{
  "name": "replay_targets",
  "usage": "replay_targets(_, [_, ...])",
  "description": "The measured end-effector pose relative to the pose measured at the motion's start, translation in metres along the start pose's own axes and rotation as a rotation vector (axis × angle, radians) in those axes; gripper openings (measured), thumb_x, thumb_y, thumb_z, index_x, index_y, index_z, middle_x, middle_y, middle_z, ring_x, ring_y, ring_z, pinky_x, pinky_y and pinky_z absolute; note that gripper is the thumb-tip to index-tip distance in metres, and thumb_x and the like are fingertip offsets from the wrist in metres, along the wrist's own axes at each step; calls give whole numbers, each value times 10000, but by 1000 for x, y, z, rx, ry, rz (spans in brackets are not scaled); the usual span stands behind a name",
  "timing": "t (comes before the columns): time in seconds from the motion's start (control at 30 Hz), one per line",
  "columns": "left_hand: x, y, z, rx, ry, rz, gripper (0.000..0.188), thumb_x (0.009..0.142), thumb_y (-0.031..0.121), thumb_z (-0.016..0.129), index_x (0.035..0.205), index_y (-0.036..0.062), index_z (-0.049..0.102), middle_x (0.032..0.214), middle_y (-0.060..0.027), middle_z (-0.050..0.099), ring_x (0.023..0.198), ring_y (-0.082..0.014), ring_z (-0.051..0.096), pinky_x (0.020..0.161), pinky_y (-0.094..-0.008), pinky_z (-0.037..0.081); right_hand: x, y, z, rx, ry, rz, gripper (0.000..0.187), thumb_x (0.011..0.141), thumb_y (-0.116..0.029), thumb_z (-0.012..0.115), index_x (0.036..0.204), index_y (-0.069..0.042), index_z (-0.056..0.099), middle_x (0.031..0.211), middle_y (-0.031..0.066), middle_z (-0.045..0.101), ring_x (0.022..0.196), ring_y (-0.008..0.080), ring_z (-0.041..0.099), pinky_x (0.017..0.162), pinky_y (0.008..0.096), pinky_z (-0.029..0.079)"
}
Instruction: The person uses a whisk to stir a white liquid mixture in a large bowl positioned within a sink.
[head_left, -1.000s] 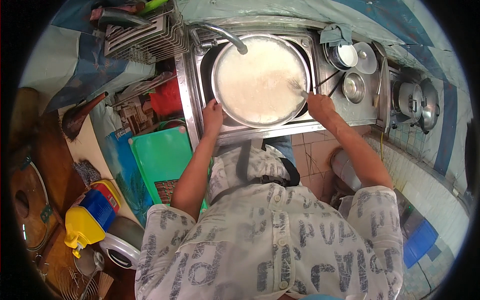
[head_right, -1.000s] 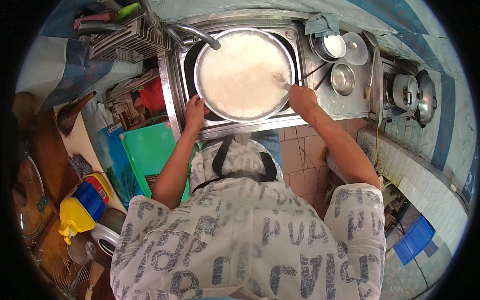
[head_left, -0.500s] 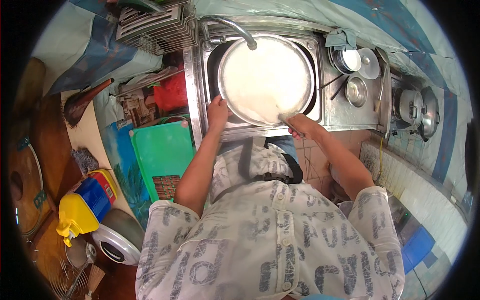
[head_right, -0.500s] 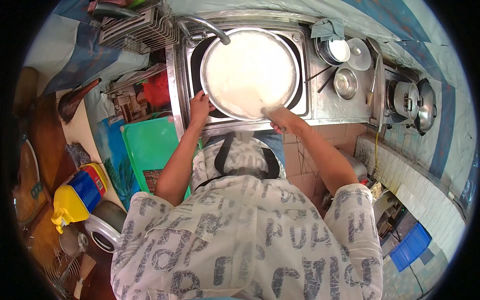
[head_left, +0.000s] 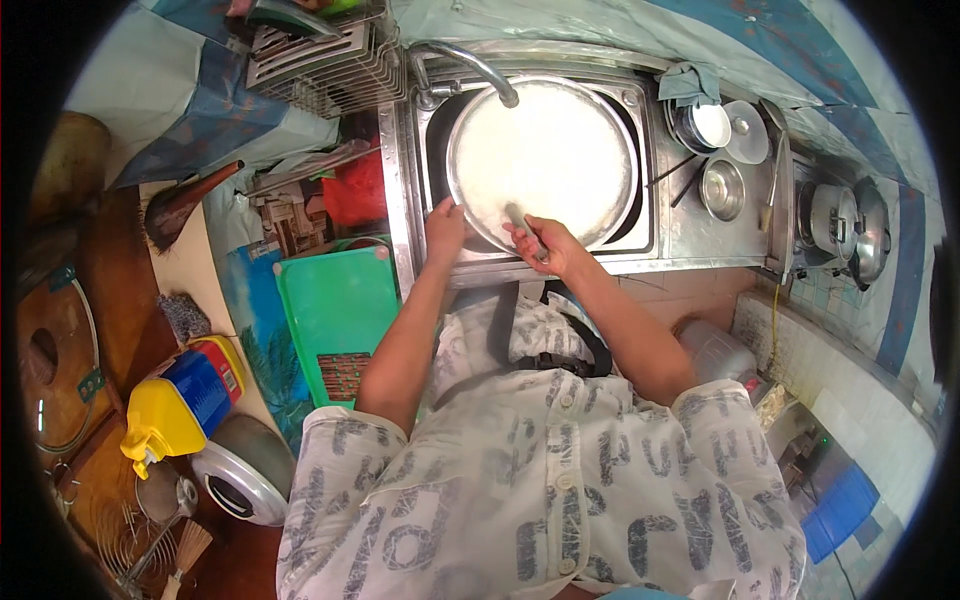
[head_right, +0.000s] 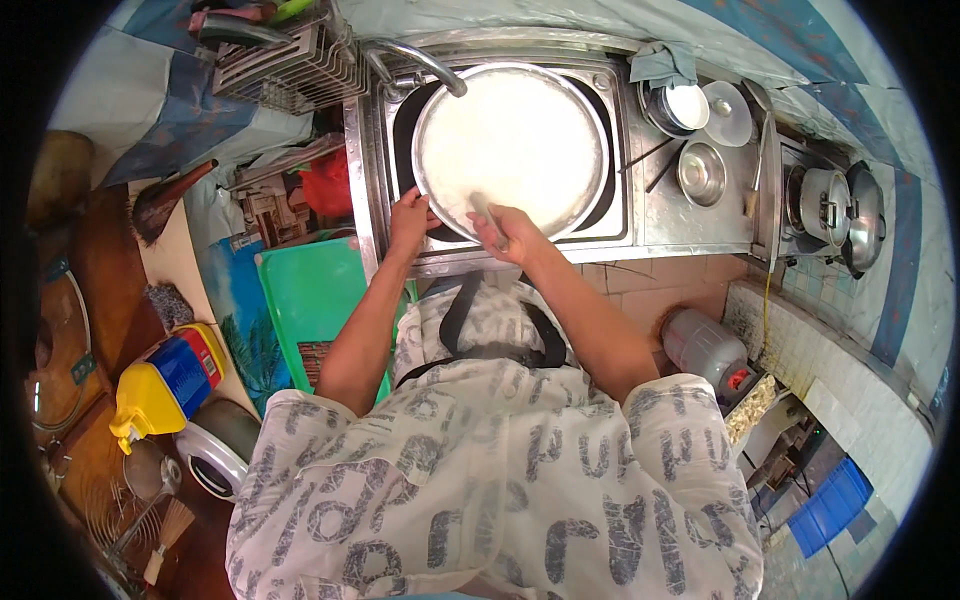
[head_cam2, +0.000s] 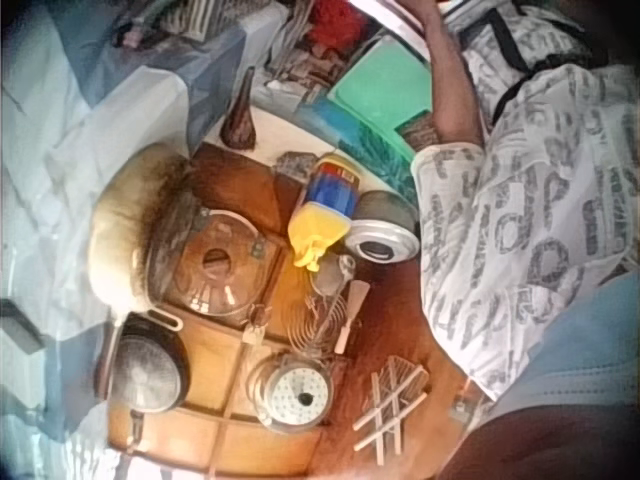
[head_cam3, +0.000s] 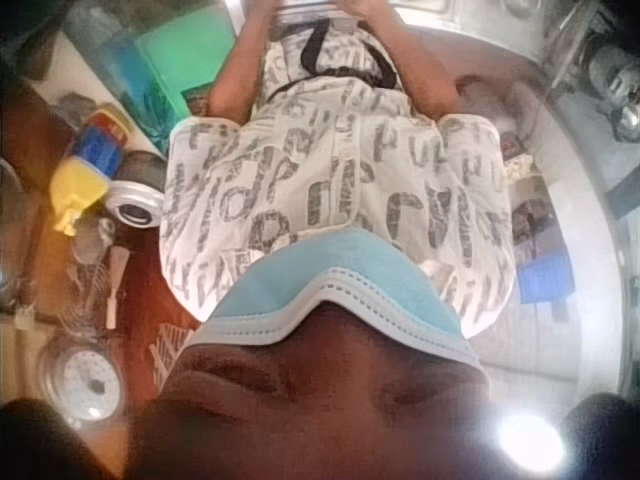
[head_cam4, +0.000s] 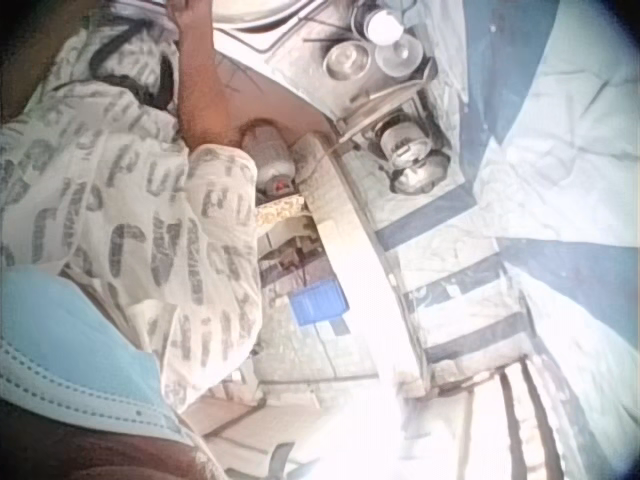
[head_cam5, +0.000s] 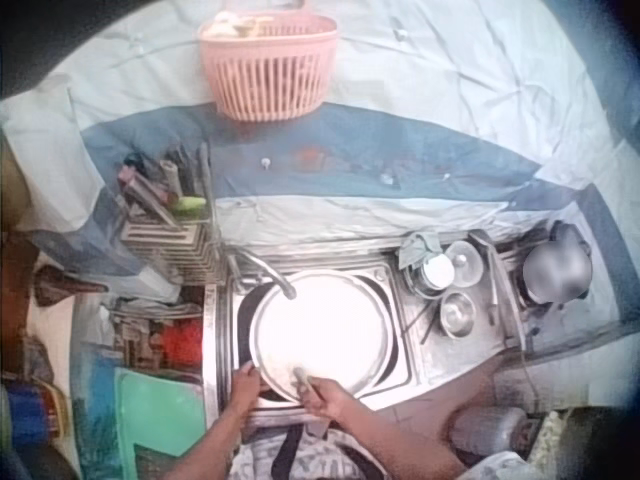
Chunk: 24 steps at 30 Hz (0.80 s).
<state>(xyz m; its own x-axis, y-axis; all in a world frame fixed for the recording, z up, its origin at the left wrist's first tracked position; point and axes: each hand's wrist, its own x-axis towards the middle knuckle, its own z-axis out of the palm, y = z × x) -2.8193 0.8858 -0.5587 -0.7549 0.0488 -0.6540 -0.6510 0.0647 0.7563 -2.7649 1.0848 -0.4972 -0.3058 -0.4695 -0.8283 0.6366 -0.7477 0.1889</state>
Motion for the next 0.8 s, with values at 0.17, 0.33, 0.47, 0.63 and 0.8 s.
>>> replay_targets(0.17, [-7,6,0,52,-8,33,262,969,95,451,1174,22,597,891,-48,664,685,-103,639,594,-224,546,15,-13,26,-264,29,-202,338,1021,-290,368,1053,12,517,693,16,523,480,65,428,384,187,380])
replay_targets(0.33, [-13,14,-1,42,-31,45,262,968,88,454,1176,18,598,883,-53,664,673,-101,635,590,-221,543,31,-23,56,-746,417,-517,421,943,-375,547,844,34,546,656,76,512,431,148,426,365,271,381])
replay_targets(0.47, [-8,16,7,41,-49,48,254,966,87,459,1159,14,607,863,-52,664,647,-101,631,577,-222,543,58,-53,45,-1205,733,-679,503,957,-420,484,803,49,581,661,173,600,535,303,611,485,373,510])
replay_targets(0.63, [-5,5,-4,67,-6,46,282,955,84,477,1200,-17,572,901,-82,658,683,-123,637,588,-239,555,23,-60,45,-1845,1113,-1036,242,906,-211,468,911,-15,610,884,207,687,785,360,683,704,429,551])
replay_targets(0.8, [-8,13,1,61,-8,16,334,945,82,497,1254,-42,522,947,-117,652,731,-156,645,599,-264,570,-29,-97,50,-2020,1092,-569,287,879,-162,475,1006,-43,704,1042,181,690,990,325,669,840,390,529])
